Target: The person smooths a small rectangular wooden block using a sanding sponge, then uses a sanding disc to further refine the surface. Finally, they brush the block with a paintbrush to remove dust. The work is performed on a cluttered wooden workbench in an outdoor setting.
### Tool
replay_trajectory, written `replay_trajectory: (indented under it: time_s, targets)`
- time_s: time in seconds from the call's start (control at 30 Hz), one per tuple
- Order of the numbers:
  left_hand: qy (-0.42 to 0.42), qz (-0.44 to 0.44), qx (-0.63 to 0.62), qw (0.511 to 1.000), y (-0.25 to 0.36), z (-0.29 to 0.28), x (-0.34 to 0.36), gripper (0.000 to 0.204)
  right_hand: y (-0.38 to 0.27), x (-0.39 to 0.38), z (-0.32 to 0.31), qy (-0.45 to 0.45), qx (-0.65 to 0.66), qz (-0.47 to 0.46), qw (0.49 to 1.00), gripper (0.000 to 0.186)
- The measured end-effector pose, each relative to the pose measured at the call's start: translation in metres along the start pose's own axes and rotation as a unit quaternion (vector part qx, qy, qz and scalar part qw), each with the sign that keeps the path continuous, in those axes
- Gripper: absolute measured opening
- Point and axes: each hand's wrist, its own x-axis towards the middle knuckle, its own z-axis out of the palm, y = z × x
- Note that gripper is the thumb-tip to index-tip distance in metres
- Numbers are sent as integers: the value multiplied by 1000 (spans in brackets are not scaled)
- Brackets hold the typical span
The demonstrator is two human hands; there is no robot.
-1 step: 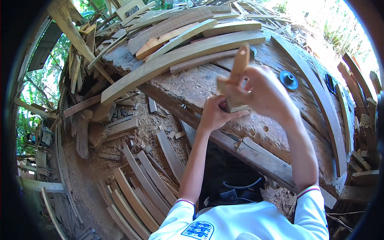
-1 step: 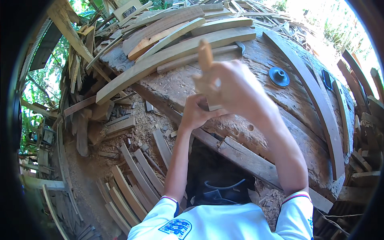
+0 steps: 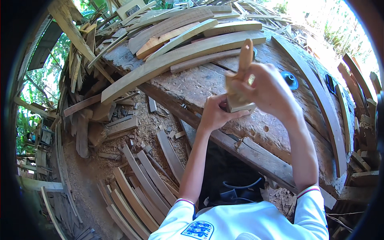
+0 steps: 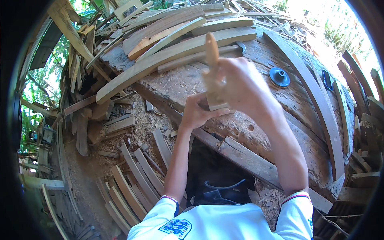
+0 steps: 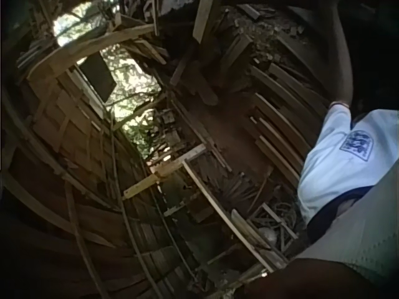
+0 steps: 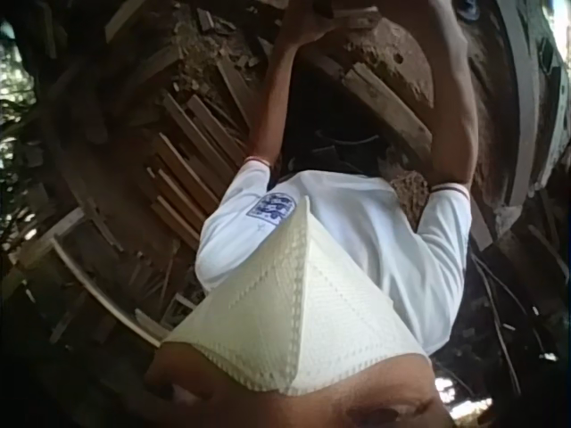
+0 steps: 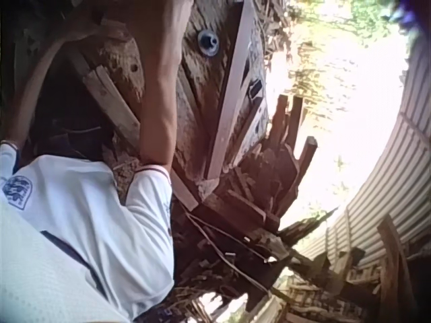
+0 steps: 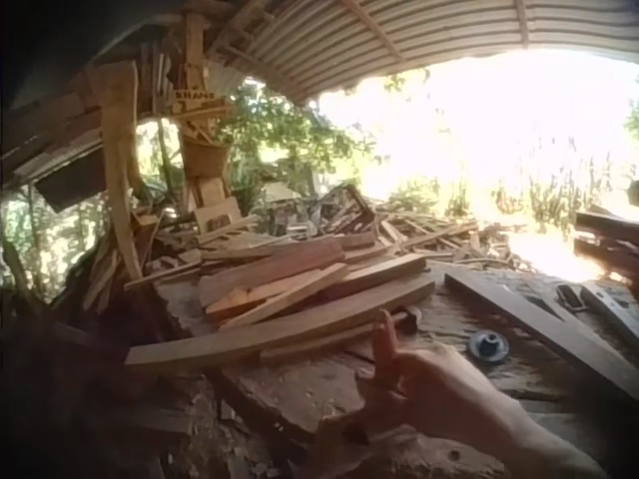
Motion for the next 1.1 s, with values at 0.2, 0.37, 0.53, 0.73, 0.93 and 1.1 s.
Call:
replay_trajectory:
  time_s: [0.2,0.37,0.53,0.73,0.93,1.1]
  targets:
    - [-13,-20,68,997,9,-5,1,47,4,-6,16,5,-134,-15,991,14]
    - [8,4,27,1000,-3,-2,-2,44,-3,-6,-5,-7,27,45,999,25]
    - [24,15,-40,999,-4,7,2,43,1,-4,6,54,-145,6,988,13]
    - [4,-23,16,1000,-16,-4,-2,47,-10,-1,2,-47,55,31,997,23]
    - [-11,34,-18,999,7,-1,1,70,36,-3,-36,-21,-92,67,993,19]
    - [106,199,51,973,34,-12,4,70,17,-10,-22,-64,24,-111,991,20]
